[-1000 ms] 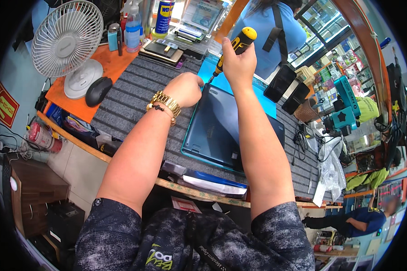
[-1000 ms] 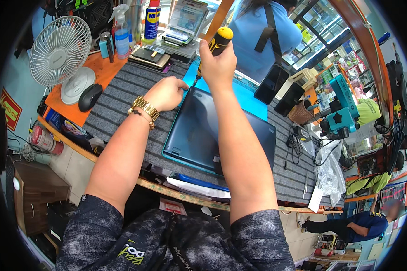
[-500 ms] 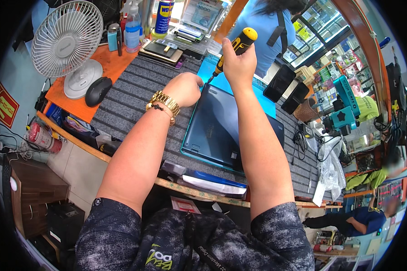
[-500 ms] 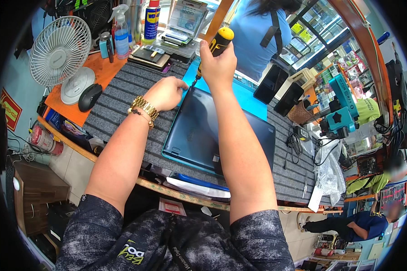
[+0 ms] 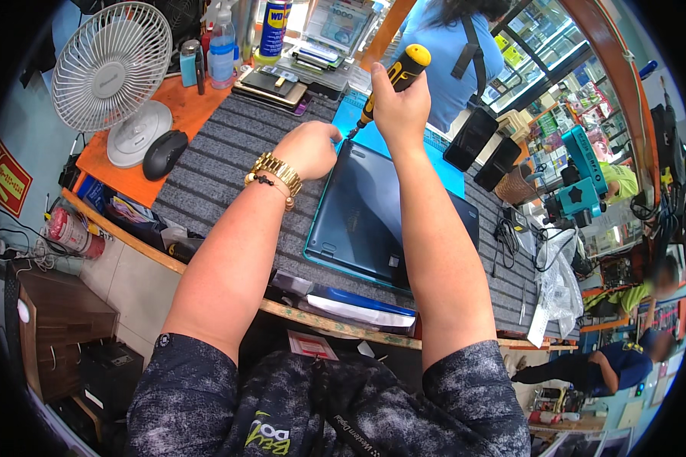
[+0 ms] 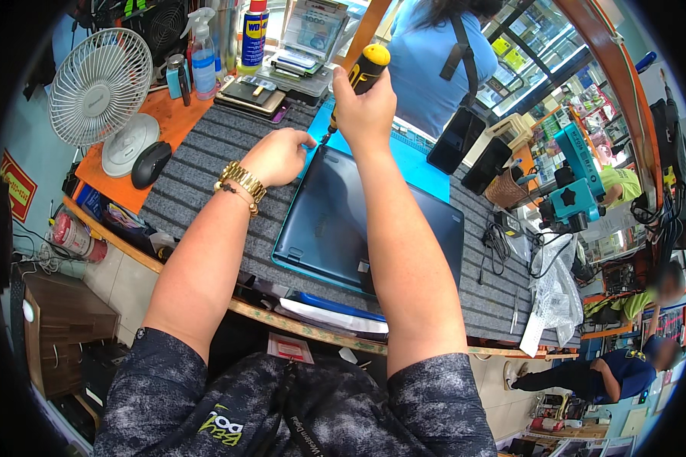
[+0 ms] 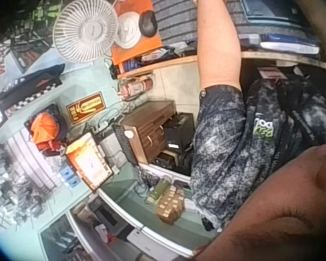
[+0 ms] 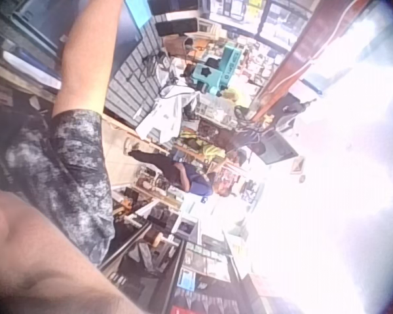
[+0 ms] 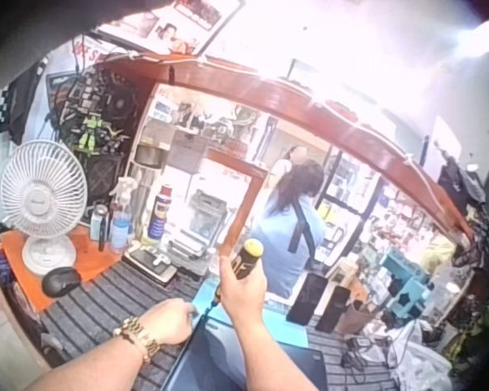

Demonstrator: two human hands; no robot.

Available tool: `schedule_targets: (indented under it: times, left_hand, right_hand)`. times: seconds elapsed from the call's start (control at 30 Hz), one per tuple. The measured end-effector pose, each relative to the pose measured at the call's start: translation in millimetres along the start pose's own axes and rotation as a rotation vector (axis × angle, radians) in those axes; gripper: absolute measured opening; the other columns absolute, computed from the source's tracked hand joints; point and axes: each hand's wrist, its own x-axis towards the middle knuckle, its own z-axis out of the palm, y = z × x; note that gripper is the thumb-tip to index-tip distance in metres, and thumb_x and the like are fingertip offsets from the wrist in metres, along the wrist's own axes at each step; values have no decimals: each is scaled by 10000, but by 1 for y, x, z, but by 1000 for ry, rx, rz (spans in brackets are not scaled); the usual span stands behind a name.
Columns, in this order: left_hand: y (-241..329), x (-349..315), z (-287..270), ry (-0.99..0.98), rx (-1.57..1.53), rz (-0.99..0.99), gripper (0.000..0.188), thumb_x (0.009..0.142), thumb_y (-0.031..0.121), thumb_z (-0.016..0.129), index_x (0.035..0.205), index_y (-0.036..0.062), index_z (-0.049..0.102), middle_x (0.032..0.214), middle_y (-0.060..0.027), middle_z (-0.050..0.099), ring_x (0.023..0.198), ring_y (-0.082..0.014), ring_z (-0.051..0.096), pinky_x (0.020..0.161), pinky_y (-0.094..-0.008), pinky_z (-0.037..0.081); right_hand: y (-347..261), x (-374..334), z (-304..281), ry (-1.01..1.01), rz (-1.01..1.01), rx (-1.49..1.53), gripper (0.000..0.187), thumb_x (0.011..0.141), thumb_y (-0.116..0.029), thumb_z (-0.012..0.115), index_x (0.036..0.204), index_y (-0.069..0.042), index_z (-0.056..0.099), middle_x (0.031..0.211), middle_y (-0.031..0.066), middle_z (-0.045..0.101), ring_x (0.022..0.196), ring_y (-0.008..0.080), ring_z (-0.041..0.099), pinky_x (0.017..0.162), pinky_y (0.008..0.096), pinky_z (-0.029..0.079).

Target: The person unscrews the bottom cover of a laptop using a powered screwdriver, pries the edges of the case apart with a thin tool, and removes the bottom panel to reveal the internal components.

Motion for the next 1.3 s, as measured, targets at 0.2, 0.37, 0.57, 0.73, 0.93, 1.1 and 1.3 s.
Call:
schedule_targets:
  times: [0.2, 0.37, 0.57, 0.73, 0.93, 1.1, 1.3]
  left_hand:
    - [1, 1, 1, 9, -4, 0, 331, 1051, 100, 627, 1303, 7, 820, 1268, -304, 791, 1232, -461, 754, 1118, -522, 580]
    - [-2, 1, 3, 54, -1, 13, 304, 1043, 110, 659, 1268, 7, 837, 1216, -302, 805, 1193, -456, 771, 1098, -527, 587]
    - [-1, 4, 8, 99, -2, 22, 284, 1022, 150, 735, 1241, 7, 846, 1163, -279, 824, 1131, -436, 795, 1047, -507, 614]
    - [-2, 7, 5, 147, -69, 31, 308, 976, 207, 853, 1223, 23, 856, 1065, -186, 841, 1001, -335, 812, 948, -442, 632]
    - [17, 7, 3, 217, -230, 207, 291, 958, 237, 895, 1182, 52, 871, 997, -88, 801, 842, -218, 718, 798, -383, 587]
    - [21, 7, 6, 218, -280, 236, 200, 954, 212, 872, 1085, 62, 877, 1018, -137, 805, 983, -319, 785, 916, -442, 612]
    - [43, 1, 9, 437, -262, 379, 163, 1010, 179, 845, 1089, 40, 876, 938, -64, 747, 743, -184, 651, 705, -343, 530]
  right_hand:
    - [3, 0, -2, -12, -21, 10, 385, 1046, -298, 867, 1157, -11, 636, 958, 51, 736, 850, 126, 675, 776, 339, 570]
    - [1, -1, -3, 13, -16, -18, 380, 1044, -296, 876, 1133, -14, 637, 943, 45, 734, 835, 125, 672, 762, 334, 564]
    - [19, 8, -23, 135, 43, 51, 400, 1012, -305, 893, 1157, 6, 688, 961, 86, 794, 872, 185, 748, 844, 380, 601]
    - [-1, 24, -51, 203, 108, 258, 304, 1129, -308, 781, 1165, -52, 623, 914, 77, 770, 788, 160, 721, 764, 337, 596]
    - [-9, 23, -71, 243, 180, 294, 286, 1136, -280, 763, 1196, -38, 621, 917, 95, 762, 815, 187, 735, 763, 368, 609]
    - [-13, 16, -73, 286, 212, 289, 289, 1134, -292, 764, 1173, -39, 631, 904, 88, 764, 800, 181, 725, 757, 356, 596]
    - [-12, 7, -73, 292, 169, 218, 301, 1112, -301, 803, 1125, -51, 635, 880, 64, 759, 745, 134, 695, 685, 313, 549]
